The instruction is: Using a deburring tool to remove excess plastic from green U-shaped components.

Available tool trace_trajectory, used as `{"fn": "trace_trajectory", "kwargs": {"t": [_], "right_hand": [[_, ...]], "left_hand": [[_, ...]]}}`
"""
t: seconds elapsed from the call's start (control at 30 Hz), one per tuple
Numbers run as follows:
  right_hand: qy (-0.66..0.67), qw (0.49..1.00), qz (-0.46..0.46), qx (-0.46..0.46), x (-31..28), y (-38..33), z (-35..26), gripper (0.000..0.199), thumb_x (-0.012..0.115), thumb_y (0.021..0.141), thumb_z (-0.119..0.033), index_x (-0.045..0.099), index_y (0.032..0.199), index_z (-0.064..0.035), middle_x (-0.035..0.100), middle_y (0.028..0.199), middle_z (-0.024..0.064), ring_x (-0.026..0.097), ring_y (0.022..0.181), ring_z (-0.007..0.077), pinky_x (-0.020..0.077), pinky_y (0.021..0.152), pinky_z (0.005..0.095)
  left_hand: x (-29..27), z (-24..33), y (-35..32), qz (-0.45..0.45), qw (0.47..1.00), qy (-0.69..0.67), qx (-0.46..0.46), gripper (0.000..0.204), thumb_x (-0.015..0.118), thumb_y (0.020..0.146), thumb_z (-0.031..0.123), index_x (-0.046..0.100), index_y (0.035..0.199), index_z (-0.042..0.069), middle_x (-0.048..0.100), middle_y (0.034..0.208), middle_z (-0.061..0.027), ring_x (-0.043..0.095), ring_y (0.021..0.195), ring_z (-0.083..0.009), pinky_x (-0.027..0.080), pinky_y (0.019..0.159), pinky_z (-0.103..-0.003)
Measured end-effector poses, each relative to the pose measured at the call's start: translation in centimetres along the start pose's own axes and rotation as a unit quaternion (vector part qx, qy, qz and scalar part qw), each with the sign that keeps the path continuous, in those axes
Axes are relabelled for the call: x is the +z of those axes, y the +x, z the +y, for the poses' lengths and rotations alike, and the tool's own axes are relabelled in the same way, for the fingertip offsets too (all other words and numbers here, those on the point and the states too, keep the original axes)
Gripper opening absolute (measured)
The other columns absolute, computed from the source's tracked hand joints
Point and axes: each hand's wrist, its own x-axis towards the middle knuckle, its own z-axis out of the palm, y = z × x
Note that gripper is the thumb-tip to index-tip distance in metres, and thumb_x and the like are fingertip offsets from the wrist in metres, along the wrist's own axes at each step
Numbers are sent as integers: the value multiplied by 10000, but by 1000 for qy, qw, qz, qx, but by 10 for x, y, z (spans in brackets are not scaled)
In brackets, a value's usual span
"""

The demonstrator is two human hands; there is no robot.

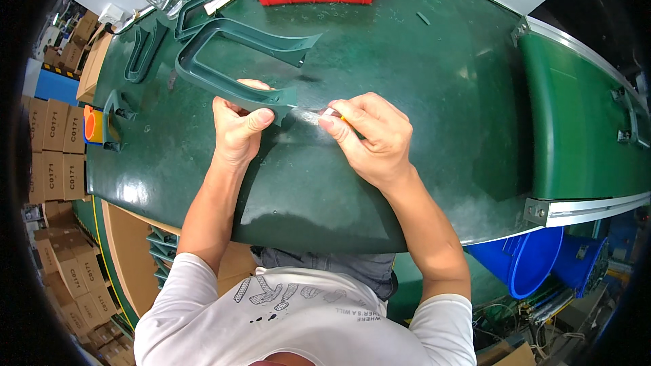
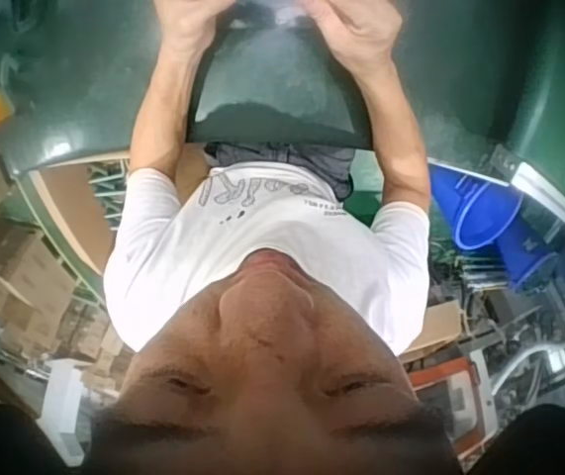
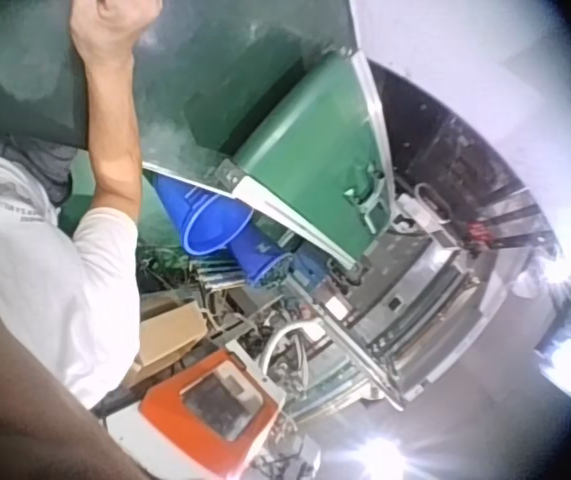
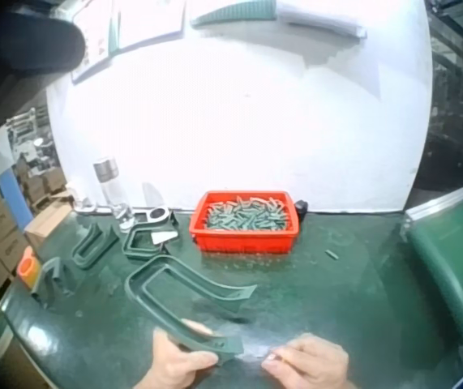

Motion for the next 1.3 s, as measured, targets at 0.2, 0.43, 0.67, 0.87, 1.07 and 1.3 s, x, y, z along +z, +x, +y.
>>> {"fn": "trace_trajectory", "kwargs": {"t": [0.2, 0.43, 0.67, 0.87, 1.07, 1.3], "right_hand": [[-23, 1000, 3, -12, -2, 0, 3, 163, 757, 717, -67, 690, 847, 5, 630, 698, 83, 591, 587, 177, 456, 518, 278], [-34, 999, -1, -20, -2, 1, 1, 163, 762, 710, -71, 688, 833, 6, 625, 688, 85, 583, 575, 181, 447, 508, 279], [-52, 998, 10, -30, -3, 1, 2, 167, 763, 704, -68, 683, 825, 14, 620, 679, 85, 575, 565, 183, 443, 499, 283], [-50, 998, 5, -45, -2, 2, 3, 161, 760, 700, -61, 679, 817, 16, 621, 678, 81, 576, 568, 184, 446, 498, 282], [-56, 998, 21, -27, 0, 0, 2, 160, 760, 690, -53, 682, 816, 6, 617, 673, 74, 578, 571, 183, 447, 497, 286], [-134, 969, 141, 151, -16, 13, 12, 175, 703, 826, -138, 674, 842, 33, 551, 644, 53, 493, 558, 123, 392, 520, 258]], "left_hand": [[4, 1, -1, 9, 999, 32, -3, 416, 827, 645, 152, 608, 953, -22, 649, 806, -69, 596, 711, -130, 463, 670, -252], [4, 4, -1, 12, 999, 38, -9, 411, 826, 645, 151, 610, 948, -23, 649, 802, -68, 594, 710, -125, 458, 664, -246], [8, 3, -3, 15, 999, 42, -11, 418, 826, 647, 156, 609, 956, -22, 643, 800, -59, 582, 701, -117, 451, 655, -244], [7, 4, -3, 20, 999, 47, -10, 431, 832, 643, 159, 608, 962, -25, 640, 799, -52, 576, 699, -111, 445, 658, -237], [6, 4, -2, 14, 1000, 26, -5, 398, 840, 636, 84, 624, 952, -25, 659, 808, -80, 627, 714, -136, 499, 663, -258], [8, -2, -4, -42, 999, -27, 10, 454, 869, 589, 168, 622, 930, -1, 649, 800, -96, 628, 721, -182, 503, 669, -308]]}}
